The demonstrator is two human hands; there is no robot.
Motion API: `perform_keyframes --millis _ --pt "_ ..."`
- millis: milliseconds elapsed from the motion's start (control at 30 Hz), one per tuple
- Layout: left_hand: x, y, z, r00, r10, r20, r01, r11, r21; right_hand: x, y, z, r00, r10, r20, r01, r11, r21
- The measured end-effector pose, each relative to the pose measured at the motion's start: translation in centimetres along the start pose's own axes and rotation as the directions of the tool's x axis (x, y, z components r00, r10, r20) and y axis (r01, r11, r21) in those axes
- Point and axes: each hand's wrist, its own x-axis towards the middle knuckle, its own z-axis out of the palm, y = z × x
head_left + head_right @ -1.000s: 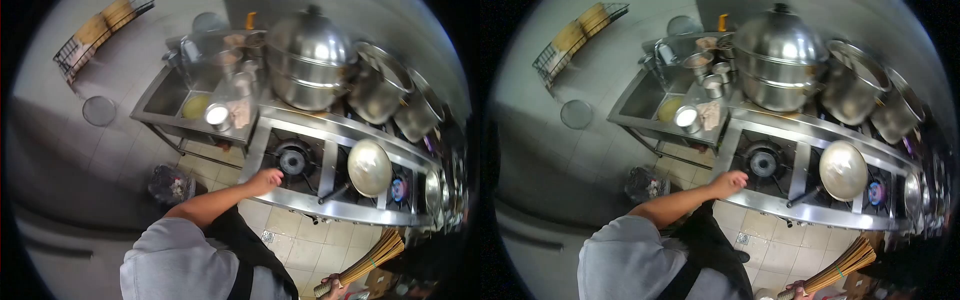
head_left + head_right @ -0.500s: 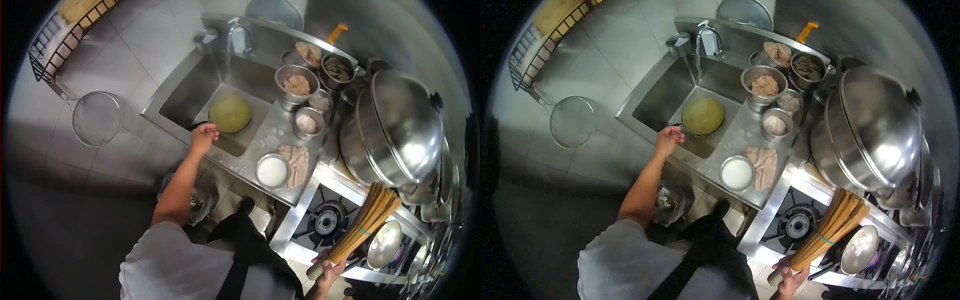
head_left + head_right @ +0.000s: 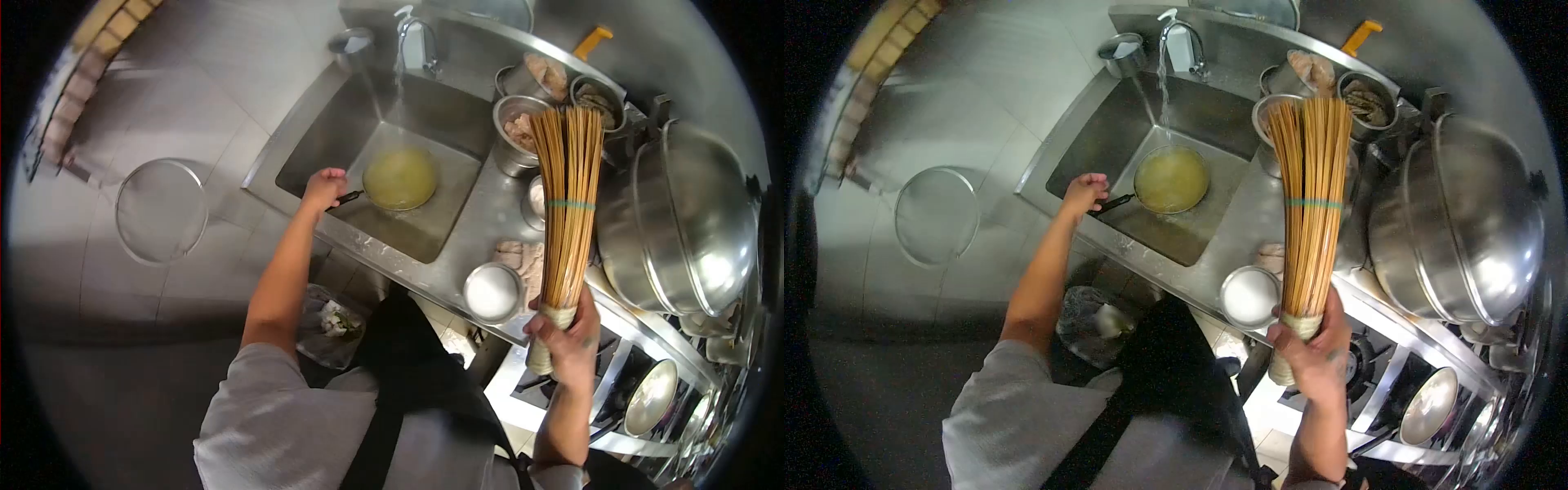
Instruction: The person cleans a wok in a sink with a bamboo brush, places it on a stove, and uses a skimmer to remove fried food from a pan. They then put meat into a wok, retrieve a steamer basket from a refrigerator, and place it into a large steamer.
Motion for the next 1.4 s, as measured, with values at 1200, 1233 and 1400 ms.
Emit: perform_keyframes --millis 1200,1233,1400 --pt "23.8 -14.5 -1.0 0.778 -0.32 0.54 -0.214 0.674 0.707 31.9 26.6 30.1 0.782 0.557 0.279 -0.233 0.677 -0.698" --pt "23.5 -14.2 -1.4 0.792 -0.286 0.54 -0.251 0.654 0.714 31.1 28.6 30.3 0.829 0.464 0.313 -0.222 0.786 -0.577" --pt "23.4 -13.3 -1.8 0.834 -0.237 0.499 -0.283 0.593 0.754 39.2 30.9 29.2 0.727 0.682 0.082 -0.351 0.471 -0.81"
